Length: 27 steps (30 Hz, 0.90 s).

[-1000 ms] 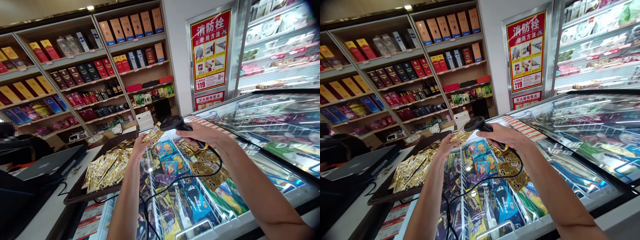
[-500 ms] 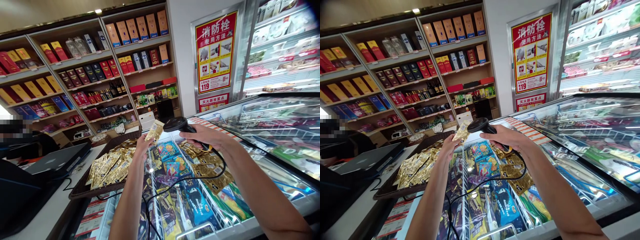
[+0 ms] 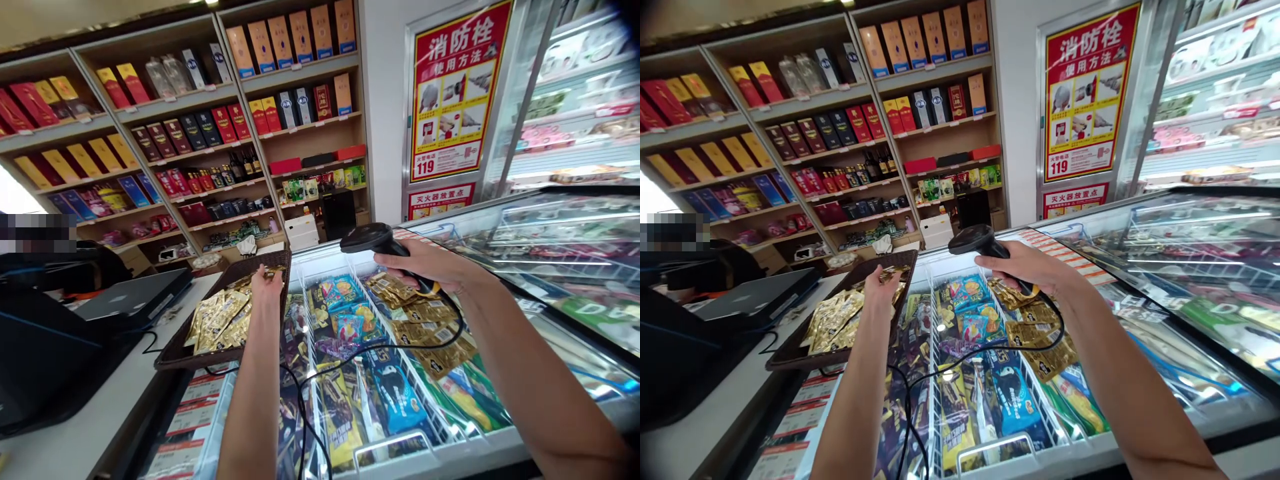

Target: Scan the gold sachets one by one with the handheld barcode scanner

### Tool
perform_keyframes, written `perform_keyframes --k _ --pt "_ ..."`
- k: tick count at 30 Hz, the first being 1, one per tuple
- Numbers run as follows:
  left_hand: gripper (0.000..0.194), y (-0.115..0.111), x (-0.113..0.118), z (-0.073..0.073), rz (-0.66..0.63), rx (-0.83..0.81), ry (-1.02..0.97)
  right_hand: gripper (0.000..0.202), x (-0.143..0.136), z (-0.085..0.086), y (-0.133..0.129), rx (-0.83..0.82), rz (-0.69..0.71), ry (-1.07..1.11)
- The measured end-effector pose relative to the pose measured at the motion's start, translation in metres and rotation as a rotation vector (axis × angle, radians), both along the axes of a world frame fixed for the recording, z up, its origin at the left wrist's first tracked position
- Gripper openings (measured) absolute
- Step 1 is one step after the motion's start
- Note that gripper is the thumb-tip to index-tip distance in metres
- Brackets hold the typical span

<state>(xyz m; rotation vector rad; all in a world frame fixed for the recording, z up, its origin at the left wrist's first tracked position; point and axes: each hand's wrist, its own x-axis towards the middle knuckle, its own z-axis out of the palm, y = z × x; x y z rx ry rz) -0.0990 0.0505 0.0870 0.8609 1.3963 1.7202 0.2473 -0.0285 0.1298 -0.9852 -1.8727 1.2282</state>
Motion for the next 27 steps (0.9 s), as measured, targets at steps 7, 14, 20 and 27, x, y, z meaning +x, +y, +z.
perform_keyframes --k 7,14,20,27 --pt "0.030 -0.016 0.131 -0.049 -0.555 0.054 0.271 0.050 0.003 0.012 -0.007 0.020 -0.011 0.004" --pt "0.040 -0.056 0.180 -0.098 -0.980 0.061 0.824 0.047 0.009 0.025 -0.020 0.040 0.034 0.043" --pt "0.062 -0.059 0.177 -0.101 -1.039 0.030 0.952 0.047 0.010 0.027 -0.021 0.028 0.044 0.050" --pt "0.023 -0.038 0.139 -0.067 -1.041 -0.084 0.854 0.047 0.012 0.023 -0.017 0.002 0.012 0.074"
